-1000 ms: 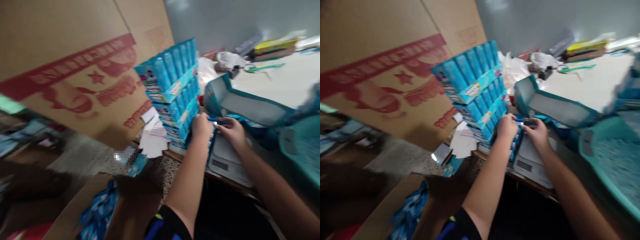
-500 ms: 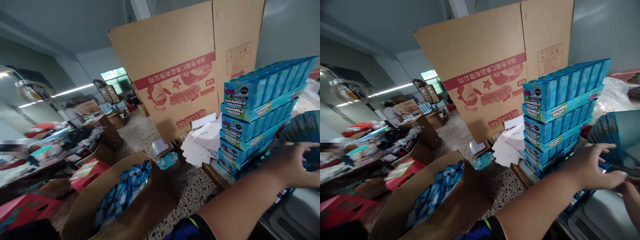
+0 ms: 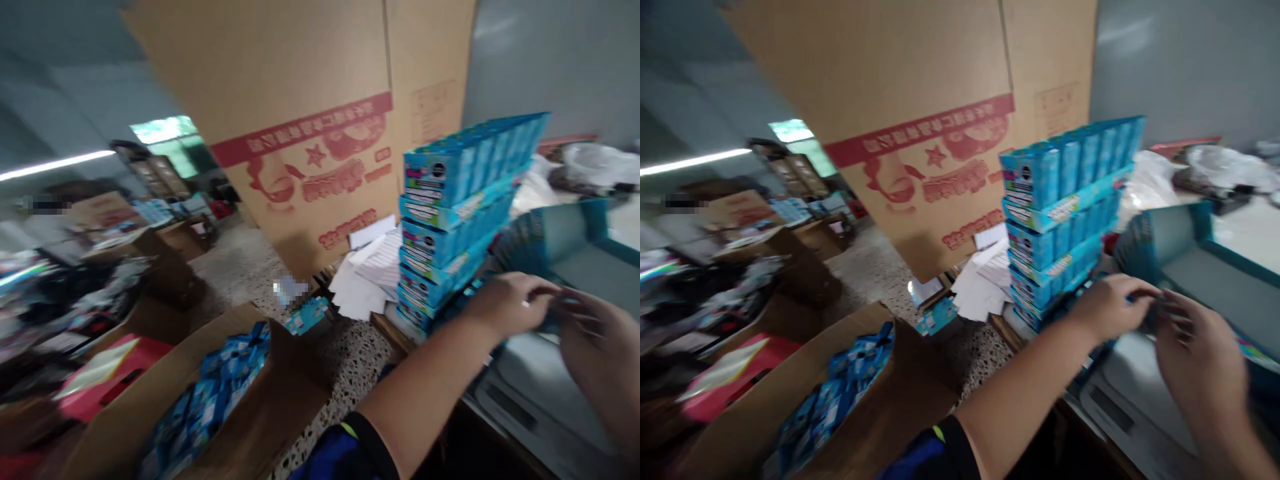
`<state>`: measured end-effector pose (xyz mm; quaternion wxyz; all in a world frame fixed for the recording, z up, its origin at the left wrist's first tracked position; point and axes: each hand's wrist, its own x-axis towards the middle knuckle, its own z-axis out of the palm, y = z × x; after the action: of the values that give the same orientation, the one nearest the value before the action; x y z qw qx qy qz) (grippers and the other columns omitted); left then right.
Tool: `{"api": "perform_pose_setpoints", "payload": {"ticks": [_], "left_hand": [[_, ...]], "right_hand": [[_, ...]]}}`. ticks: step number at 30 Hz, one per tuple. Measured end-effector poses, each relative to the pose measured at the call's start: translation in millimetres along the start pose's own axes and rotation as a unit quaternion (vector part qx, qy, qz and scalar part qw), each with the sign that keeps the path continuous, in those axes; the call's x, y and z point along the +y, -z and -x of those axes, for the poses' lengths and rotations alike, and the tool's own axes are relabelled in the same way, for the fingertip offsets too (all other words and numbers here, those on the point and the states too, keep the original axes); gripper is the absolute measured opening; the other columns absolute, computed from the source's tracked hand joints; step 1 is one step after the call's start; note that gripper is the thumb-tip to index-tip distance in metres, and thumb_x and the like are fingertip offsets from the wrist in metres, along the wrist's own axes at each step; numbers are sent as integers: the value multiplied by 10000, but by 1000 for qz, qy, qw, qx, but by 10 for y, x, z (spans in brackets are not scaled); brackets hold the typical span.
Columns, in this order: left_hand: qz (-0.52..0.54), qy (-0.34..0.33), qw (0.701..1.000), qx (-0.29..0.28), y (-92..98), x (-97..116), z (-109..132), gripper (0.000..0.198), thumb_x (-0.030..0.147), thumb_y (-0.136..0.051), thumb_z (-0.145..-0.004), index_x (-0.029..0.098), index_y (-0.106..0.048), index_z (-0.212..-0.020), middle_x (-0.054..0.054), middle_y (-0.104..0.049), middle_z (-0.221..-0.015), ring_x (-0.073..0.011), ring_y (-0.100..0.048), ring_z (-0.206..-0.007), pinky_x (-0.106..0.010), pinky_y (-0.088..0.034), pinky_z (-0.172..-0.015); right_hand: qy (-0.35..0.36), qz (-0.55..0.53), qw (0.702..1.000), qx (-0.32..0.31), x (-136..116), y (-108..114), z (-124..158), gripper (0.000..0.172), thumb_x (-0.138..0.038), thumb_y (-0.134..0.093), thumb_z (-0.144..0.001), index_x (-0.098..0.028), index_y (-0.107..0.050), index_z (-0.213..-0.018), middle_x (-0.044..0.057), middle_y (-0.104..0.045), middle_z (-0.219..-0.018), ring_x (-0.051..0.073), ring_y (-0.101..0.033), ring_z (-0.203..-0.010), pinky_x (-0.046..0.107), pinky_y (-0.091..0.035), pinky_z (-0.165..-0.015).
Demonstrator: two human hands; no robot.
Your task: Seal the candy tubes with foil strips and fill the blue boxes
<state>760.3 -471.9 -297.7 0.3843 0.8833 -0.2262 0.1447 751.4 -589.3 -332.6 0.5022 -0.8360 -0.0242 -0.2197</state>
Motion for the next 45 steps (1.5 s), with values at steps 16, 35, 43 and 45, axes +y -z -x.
{"api": "perform_pose_setpoints", "payload": {"ticks": [16,35,43,45], "left_hand": [[-7,-11,999,41,223,76,-176,137,164,-572,-923,195,-702,-955,-57,-719,-976,-170,-660,-961,-283,-518,-913],[83,64,991,86,216,21,-277,173,310,-599,-856,182,-697,-918,-50,-727,-865,-200,-671,-804,-309,-514,-736],[181,117,974,64,226,-1,-275,169,304,-655,-797,180,-640,-911,-41,-703,-844,-186,-668,-772,-292,-526,-706],[177,122,975,59,230,-12,-271,185,303,-656,-799,182,-634,-937,-40,-701,-834,-188,-669,-755,-295,-527,-690]], "right_hand": [[-64,-245,966,52,-83,122,-95,221,-399,-615,-823,-209,-717,-868,60,-722,-853,231,-656,-807,364,-528,-772],[-228,-434,871,-1,26,18,-265,362,-323,-767,-769,-232,-602,-1079,-25,-672,-768,132,-629,-617,266,-510,-602],[-192,-475,859,-15,-121,-87,-161,299,-340,-821,-637,-192,-660,-841,-11,-664,-731,134,-628,-632,250,-485,-591],[-188,-481,857,-7,-132,-59,-168,339,-343,-829,-608,-200,-670,-871,-11,-671,-749,139,-635,-648,248,-482,-593]]}}
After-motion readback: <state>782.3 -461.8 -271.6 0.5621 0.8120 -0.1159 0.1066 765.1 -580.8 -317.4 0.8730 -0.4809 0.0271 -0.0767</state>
